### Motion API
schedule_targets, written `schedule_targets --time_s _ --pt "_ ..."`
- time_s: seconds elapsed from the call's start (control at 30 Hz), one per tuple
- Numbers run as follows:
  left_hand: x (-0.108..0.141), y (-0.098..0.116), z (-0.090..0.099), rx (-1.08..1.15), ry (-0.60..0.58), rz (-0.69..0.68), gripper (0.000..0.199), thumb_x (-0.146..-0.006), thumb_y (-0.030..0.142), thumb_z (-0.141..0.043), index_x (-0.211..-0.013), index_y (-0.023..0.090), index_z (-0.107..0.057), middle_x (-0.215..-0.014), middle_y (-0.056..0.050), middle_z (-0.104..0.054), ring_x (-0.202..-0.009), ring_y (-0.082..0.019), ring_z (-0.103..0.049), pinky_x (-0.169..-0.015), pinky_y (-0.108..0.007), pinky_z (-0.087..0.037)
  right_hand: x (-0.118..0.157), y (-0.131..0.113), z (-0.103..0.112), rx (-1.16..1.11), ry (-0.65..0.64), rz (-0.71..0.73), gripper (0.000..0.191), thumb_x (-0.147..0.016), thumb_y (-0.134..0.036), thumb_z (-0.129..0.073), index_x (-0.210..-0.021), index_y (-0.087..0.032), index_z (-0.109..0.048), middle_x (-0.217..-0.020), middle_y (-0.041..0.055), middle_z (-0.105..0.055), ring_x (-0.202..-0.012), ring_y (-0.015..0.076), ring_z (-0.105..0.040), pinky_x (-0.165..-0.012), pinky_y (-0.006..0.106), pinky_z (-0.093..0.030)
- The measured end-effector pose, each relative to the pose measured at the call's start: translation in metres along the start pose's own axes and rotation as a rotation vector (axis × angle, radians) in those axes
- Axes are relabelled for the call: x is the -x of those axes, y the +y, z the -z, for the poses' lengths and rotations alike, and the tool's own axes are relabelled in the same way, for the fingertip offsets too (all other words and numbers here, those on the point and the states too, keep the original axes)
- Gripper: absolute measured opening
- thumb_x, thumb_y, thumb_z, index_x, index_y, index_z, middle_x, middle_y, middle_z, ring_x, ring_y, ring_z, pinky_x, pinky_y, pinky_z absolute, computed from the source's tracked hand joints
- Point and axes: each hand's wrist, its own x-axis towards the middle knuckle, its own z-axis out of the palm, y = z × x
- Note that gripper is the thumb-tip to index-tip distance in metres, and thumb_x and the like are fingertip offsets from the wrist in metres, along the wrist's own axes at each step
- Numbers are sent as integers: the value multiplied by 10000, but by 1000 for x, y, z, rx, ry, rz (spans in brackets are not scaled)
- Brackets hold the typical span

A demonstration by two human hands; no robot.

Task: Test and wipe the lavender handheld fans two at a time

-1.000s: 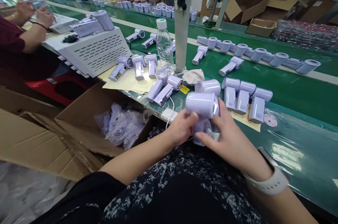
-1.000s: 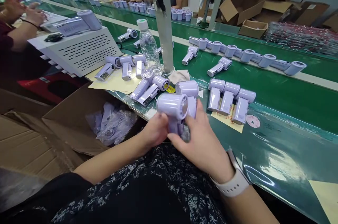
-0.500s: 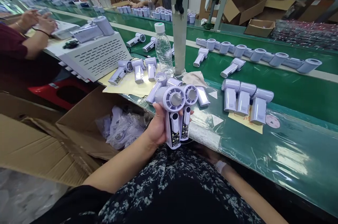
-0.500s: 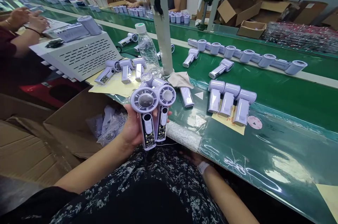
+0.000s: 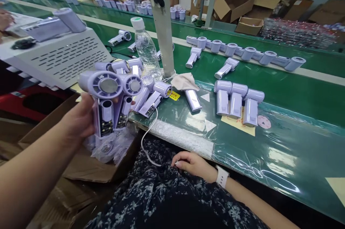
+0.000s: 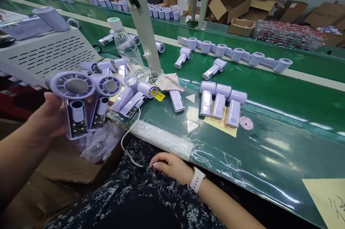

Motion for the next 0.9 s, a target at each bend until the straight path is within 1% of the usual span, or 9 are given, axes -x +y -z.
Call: schedule_targets --time_s 0.07,0.1,0.17,0.23,0.3,0.4,0.6,0.73,0.9 --pt "-2 -4 -32 -89 -17 -39 1135 -953 486 327 -871 105 -738 -854 -82 -763 -1039 -269 -759 -874 -463 -601 10 -29 1 72 -5 44 275 -951 -476 -663 -944 -249 -816 -921 56 -762 -820 211 -683 -789 359 -559" --pt "-4 -12 -51 -97 -39 -79 1071 -980 614 210 -778 118 -718 -848 -85 -763 -1005 -272 -767 -854 -437 -614 15 -45 3 105 5 69 231 -967 -415 -657 -995 -260 -826 -961 61 -765 -878 224 -681 -839 373 -541" --pt "-8 -34 -91 -21 -95 -131 787 -913 851 -352 -725 162 -681 -837 -78 -758 -1104 -328 -737 -930 -459 -608 25 -72 11 170 86 132 209 -996 -350 -640 -1061 -273 -824 -951 57 -763 -901 229 -667 -854 374 -516" --pt "-12 -60 -128 85 -135 -152 655 -676 847 -723 -726 196 -662 -937 -92 -773 -1231 -376 -675 -1003 -500 -586 31 -92 20 269 281 220 178 -999 -328 -646 -1025 -281 -816 -878 36 -748 -849 219 -651 -806 352 -497" --pt "-16 -84 -159 201 -175 -129 684 -636 885 -714 -733 212 -640 -1056 -104 -768 -1299 -385 -632 -1022 -514 -577 32 -104 26 372 448 284 156 -991 -303 -648 -943 -272 -793 -841 22 -728 -838 213 -638 -781 333 -473" --pt "-19 -103 -190 294 -226 -41 753 -626 957 -628 -727 212 -599 -1124 -108 -752 -1319 -395 -616 -1018 -533 -575 28 -113 28 465 508 285 233 -987 -271 -600 -787 -238 -713 -803 17 -701 -834 205 -621 -728 299 -443" --pt "-23 -106 -199 309 -331 43 775 -511 939 -723 -678 195 -587 -1087 -115 -765 -1202 -385 -686 -965 -495 -594 21 -111 24 364 475 214 403 -985 -348 -570 -606 -212 -561 -554 -25 -568 -528 132 -510 -540 257 -348" --pt "-25 -109 -192 279 -266 -22 762 -530 928 -726 -667 188 -605 -1039 -123 -769 -1129 -350 -714 -918 -454 -599 10 -100 12 108 606 172 471 -1009 -546 -542 -677 -217 -602 -499 -33 -502 -462 142 -483 -489 262 -365" --pt "-25 -103 -188 259 -99 -69 777 -528 955 -693 -631 193 -580 -1005 -125 -767 -1138 -371 -695 -907 -473 -594 1 -104 16 224 490 257 392 -1045 -489 -513 -782 -226 -637 -729 27 -646 -702 184 -636 -646 269 -488"
